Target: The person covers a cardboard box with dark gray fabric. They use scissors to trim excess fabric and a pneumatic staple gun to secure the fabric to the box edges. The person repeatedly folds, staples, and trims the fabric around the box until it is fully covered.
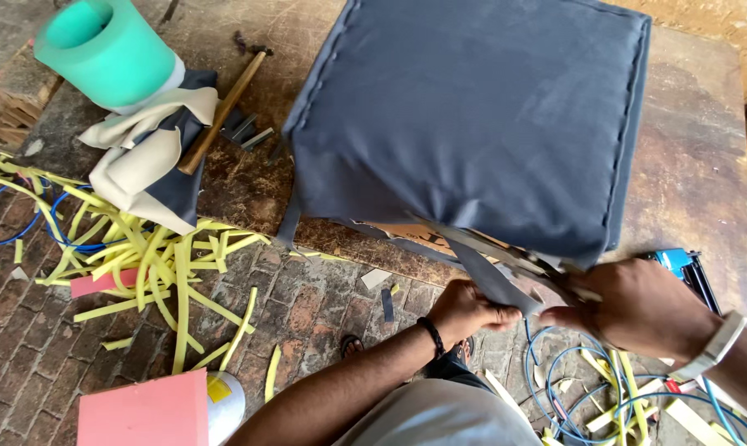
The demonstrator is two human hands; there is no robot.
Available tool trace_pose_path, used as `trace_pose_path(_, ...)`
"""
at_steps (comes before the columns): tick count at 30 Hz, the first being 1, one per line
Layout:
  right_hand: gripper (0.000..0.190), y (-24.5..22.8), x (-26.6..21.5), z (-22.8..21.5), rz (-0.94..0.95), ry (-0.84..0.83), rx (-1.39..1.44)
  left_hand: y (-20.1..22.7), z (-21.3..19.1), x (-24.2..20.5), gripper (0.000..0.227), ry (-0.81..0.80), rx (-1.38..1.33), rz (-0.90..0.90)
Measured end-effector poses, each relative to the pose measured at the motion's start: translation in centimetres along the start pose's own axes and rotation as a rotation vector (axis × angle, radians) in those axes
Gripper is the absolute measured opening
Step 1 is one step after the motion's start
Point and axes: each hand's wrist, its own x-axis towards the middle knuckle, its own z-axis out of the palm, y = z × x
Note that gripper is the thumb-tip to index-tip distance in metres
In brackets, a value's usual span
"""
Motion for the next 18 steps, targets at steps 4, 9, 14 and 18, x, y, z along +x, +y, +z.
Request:
trace_pose_path(4, 0.045, -1.4, 0.9, -0.8, -0.101, 0.023, 0.14, 0.3, 0.0, -0.8, 0.026, -0.032, 0.091, -0.09)
trace_pose_path(9, 0.041, -3.6, 2.0, -2.8, -0.345, 0.174, 0.135, 1.3, -0.9, -2.4, 0.016, -0.112, 0.281, -0.039)
trace_pose_path(14, 0.048, -6.1, 3.5, -3.6, 0.034, -0.109, 0.063, 0.4, -1.2, -3.7, 0.028, -0.121, 0.632, 0.133)
trace_pose_path(18, 0.052, -7.7, 4.7, -4.6, -0.166, -0.067, 0.019, -0.9, -2.0, -3.3, 0.03, -0.102, 0.741, 0.432)
